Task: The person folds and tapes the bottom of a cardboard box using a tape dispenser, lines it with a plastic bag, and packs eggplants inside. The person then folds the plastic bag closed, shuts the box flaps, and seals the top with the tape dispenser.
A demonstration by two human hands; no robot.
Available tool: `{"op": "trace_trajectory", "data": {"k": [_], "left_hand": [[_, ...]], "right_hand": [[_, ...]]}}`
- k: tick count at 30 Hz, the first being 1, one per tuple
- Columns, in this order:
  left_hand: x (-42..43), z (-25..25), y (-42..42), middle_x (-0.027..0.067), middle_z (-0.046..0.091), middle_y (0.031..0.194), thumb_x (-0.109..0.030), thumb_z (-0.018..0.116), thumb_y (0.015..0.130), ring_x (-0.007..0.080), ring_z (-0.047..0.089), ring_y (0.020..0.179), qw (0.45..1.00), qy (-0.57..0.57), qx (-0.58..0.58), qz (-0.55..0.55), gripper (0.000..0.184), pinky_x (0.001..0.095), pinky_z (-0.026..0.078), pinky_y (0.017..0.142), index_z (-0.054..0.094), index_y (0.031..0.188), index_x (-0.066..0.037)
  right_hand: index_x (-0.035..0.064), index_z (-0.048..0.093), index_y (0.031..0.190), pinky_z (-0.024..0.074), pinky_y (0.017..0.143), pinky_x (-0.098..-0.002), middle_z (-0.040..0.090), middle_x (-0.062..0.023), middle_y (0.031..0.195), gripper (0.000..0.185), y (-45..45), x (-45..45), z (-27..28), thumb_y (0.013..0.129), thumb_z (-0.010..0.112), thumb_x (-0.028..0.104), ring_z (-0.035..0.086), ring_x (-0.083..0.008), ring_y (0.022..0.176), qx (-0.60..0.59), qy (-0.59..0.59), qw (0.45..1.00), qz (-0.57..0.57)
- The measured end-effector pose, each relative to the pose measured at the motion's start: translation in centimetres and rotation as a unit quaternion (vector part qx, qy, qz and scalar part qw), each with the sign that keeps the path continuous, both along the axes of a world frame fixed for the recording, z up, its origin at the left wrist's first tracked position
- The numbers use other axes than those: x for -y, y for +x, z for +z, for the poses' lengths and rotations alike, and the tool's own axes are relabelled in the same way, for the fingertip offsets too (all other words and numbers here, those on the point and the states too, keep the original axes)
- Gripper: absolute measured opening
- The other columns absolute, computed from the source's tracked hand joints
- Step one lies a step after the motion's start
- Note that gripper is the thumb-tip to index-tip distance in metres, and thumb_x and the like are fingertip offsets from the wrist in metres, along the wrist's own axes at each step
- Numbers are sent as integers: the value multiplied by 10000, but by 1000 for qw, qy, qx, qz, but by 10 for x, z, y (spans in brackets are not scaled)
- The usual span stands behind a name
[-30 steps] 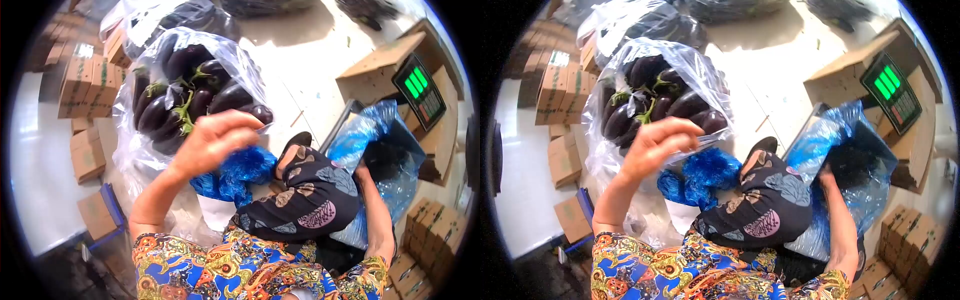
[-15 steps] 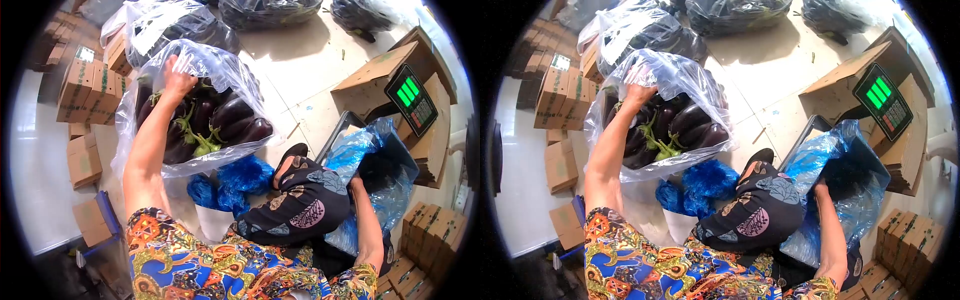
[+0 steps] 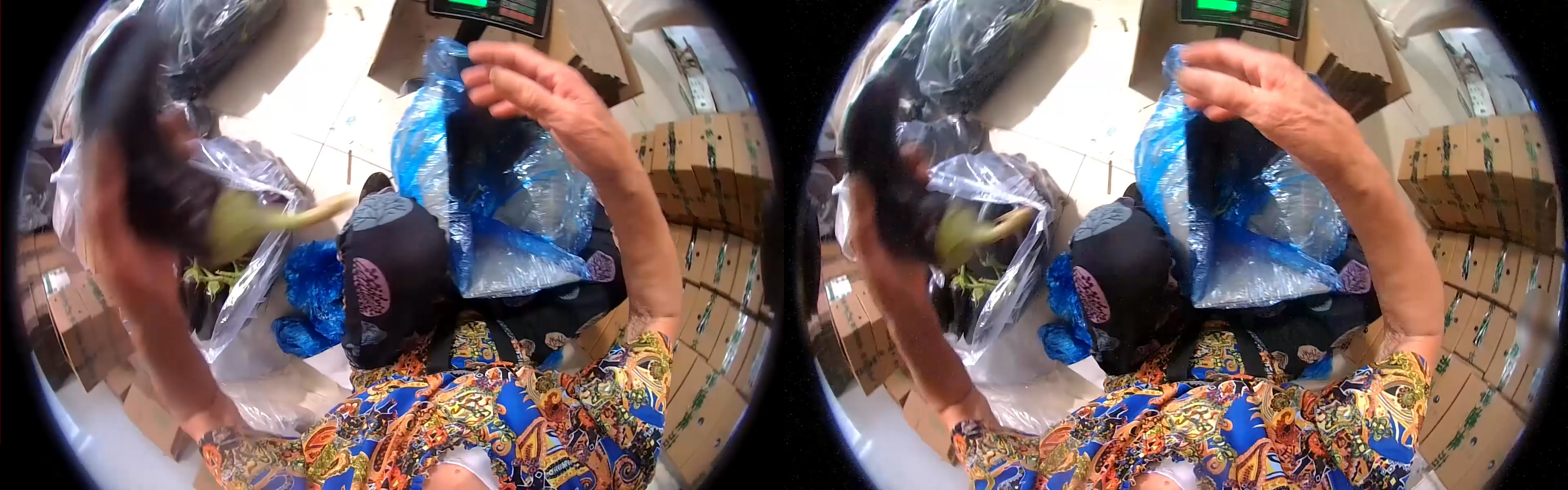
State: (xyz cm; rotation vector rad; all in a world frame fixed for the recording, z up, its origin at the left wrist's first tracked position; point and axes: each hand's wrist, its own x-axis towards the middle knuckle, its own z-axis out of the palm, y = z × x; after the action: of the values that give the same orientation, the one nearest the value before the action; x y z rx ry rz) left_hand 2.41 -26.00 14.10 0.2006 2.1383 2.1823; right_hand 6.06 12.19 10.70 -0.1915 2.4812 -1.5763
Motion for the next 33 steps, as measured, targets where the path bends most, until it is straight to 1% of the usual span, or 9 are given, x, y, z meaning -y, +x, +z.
{"op": "trace_trajectory", "data": {"k": [7, 9, 13, 17, 20, 23, 26, 31, 33], "left_hand": [[-199, -33, -24, 137, 641, 1169, -347, 566, 966, 182, 606, 1068, 925, -130, -62, -352, 531, 310, 513, 874, 513, 1363, 1], [-197, -71, -47, 199, 692, 1027, -337, 570, 943, 264, 685, 933, 892, -199, -168, -371, 488, 375, 538, 827, 580, 1273, 23], [-170, -87, -37, 163, 695, 1048, -334, 559, 947, 220, 686, 924, 896, -178, 1, -406, 460, 327, 549, 809, 608, 1255, 5], [-135, -87, -36, 134, 683, 1071, -345, 553, 969, 194, 648, 993, 886, -223, 76, -399, 462, 322, 521, 845, 581, 1294, -18], [-109, -94, -23, 139, 701, 1058, -271, 543, 973, 176, 654, 935, 907, -200, 104, -357, 404, 311, 530, 825, 591, 1268, 2], [-90, -93, -16, 143, 701, 1050, -221, 557, 959, 191, 656, 966, 909, -205, 158, -327, 383, 302, 515, 852, 589, 1262, 12], [-68, -99, -3, 143, 700, 1054, -177, 563, 945, 189, 647, 966, 916, -211, 170, -296, 377, 297, 496, 868, 577, 1268, 18], [-39, -104, 19, 133, 676, 1086, -234, 576, 960, 185, 636, 981, 921, -216, 197, -256, 409, 302, 497, 863, 565, 1298, -4], [-32, -108, 23, 128, 696, 1062, -188, 579, 945, 166, 624, 989, 922, -222, 213, -234, 387, 295, 485, 868, 572, 1285, -2]], "right_hand": [[20, 520, 1271, 459, 941, -278, 621, -66, 1116, 578, 29, 12, 9, 826, 761, 301, 596, -132, 1034, 49, -153, 983, -90], [39, 539, 1173, 502, 781, -276, 613, -44, 966, 499, 31, -10, -36, 811, 770, 292, 610, -128, 839, 134, -190, 962, -143], [64, 536, 1032, 466, 658, -273, 581, -24, 877, 440, 36, -31, -127, 739, 804, 254, 546, -112, 726, 257, -153, 940, -167], [-117, 576, 1102, 498, 802, -378, 652, -205, 987, 642, 34, -43, -220, 696, 812, 322, 620, -298, 876, 232, 172, 913, -288], [-121, 619, 1058, 487, 843, -366, 658, -232, 1031, 554, 10, -46, -253, 744, 768, 309, 621, -299, 956, 355, 61, 890, -281], [-78, 620, 1062, 466, 702, -396, 643, -214, 945, 438, 13, -31, -248, 798, 731, 252, 601, -282, 799, 335, -41, 886, -318], [-55, 631, 948, 417, 421, -429, 623, -171, 703, 293, 13, -28, -261, 819, 735, 186, 559, -255, 474, 273, 121, 888, -349], [19, 593, 1256, 508, 866, -400, 644, -200, 1152, 562, 27, -24, -235, 816, 727, 342, 635, -314, 1013, 382, 140, 848, -341], [-2, 633, 1180, 512, 863, -403, 648, -209, 1137, 460, 27, -33, -244, 856, 690, 321, 638, -326, 1004, 382, 41, 858, -341]]}}
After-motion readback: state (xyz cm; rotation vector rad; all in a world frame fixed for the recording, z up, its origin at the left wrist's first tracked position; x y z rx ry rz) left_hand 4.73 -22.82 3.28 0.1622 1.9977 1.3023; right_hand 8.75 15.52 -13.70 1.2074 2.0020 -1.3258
